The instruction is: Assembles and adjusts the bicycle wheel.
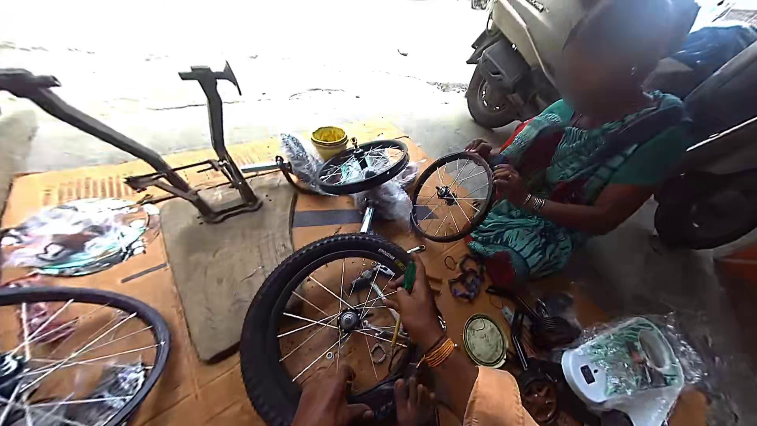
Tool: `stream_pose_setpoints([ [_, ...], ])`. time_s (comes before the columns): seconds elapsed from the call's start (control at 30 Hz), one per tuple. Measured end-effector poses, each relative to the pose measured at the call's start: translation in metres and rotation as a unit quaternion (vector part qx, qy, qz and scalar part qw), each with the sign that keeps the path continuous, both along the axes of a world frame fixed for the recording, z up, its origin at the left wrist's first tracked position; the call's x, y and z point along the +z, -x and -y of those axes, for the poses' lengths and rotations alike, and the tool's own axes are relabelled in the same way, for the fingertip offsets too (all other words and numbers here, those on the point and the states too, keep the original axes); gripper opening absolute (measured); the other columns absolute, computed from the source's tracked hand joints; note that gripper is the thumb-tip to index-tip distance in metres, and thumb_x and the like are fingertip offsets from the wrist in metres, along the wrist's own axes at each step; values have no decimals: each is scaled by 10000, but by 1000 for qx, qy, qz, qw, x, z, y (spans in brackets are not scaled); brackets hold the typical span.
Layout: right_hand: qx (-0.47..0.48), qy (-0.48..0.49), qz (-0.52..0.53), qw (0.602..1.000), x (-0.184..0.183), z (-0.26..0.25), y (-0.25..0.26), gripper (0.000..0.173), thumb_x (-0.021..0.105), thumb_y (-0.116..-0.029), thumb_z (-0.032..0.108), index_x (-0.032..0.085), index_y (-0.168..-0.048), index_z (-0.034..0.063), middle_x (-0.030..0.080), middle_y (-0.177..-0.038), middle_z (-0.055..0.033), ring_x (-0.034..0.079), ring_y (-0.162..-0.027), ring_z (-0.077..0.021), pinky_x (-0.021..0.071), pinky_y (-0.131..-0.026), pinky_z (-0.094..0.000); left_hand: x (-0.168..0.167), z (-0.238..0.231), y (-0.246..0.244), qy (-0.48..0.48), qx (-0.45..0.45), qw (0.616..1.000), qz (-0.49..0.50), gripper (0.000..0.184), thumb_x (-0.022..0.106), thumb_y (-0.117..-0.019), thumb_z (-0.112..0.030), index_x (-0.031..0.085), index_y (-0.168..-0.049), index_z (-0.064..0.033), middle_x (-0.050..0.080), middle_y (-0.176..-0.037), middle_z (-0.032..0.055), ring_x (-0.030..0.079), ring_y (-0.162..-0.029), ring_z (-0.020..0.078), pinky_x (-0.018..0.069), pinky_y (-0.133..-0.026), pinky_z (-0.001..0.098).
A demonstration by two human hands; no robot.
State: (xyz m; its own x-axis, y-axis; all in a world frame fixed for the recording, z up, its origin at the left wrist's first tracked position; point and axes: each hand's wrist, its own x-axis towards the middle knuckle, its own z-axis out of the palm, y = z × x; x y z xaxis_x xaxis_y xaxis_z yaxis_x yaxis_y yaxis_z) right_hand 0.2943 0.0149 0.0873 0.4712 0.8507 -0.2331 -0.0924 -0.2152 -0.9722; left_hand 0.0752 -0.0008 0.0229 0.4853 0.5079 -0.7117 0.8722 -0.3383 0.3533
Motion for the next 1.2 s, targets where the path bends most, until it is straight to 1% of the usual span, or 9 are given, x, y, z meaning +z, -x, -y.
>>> stream_pose_setpoints([
  [0.17,43,37,110,992,-22,-19,-6,651,535,-1017,64,278,-1598,206,666,-1153,-135,722,-948,-247,629,-845,-459,2,-23,-13,128,-11,989,77,600,664,-945,-541,635,-1294,-54,700,-1179,202,664,-1134,386,494,-1007,629],
  [0.27,66,68,196,976,-18,-18,-19,693,621,-989,89,314,-1596,223,665,-1221,-177,709,-947,-299,600,-830,-516,49,-67,-12,-87,17,986,139,413,630,-986,-465,734,-1160,-105,738,-1050,179,709,-1007,388,536,-907,651],
  [0.33,75,69,242,965,-21,-13,-24,695,673,-961,109,365,-1575,210,667,-1237,-188,719,-985,-322,614,-840,-549,69,-93,-7,-284,-4,938,199,447,787,-868,-477,728,-1169,-152,739,-1080,112,705,-1017,337,546,-891,612],
  [0.43,92,64,281,953,-32,-10,-20,704,685,-937,117,380,-1566,204,656,-1267,-175,700,-1022,-307,593,-865,-539,34,-128,1,-350,-122,901,227,882,632,-793,-798,536,-1485,-260,435,-1603,77,336,-1513,340,207,-1218,645],
  [0.57,86,66,282,953,-40,-5,-11,689,696,-952,149,377,-1559,216,693,-1136,-147,734,-795,-259,646,-709,-495,-43,-125,15,-301,-79,919,241,820,457,-883,-796,465,-1541,-305,178,-1725,32,90,-1596,310,-25,-1232,685],
  [0.9,168,91,309,932,-33,-36,0,694,623,-982,95,332,-1601,210,673,-1212,-166,734,-778,-262,648,-714,-491,-67,-122,22,-313,-13,912,263,952,226,-825,-931,519,-1480,-305,195,-1720,21,126,-1593,289,-6,-1248,653],
  [1.03,229,116,379,889,-34,-48,3,683,633,-991,150,328,-1599,218,700,-1075,-171,718,-819,-305,608,-762,-530,-62,-127,26,-311,-41,916,252,932,240,-841,-917,448,-1543,-340,190,-1722,1,140,-1592,252,30,-1261,613],
  [1.13,255,155,448,843,-30,-52,5,664,646,-974,209,373,-1579,228,715,-1109,-160,708,-963,-350,565,-833,-586,-48,-147,42,-347,-124,901,230,734,385,-982,-717,381,-1594,-312,280,-1695,14,273,-1557,240,188,-1263,540],
  [1.2,252,171,493,815,-26,-53,6,639,657,-941,238,438,-1542,247,716,-1113,-148,706,-980,-350,562,-796,-581,-49,-157,56,-396,-131,885,206,602,356,-1071,-519,366,-1607,-245,315,-1682,15,273,-1559,220,147,-1267,567],
])
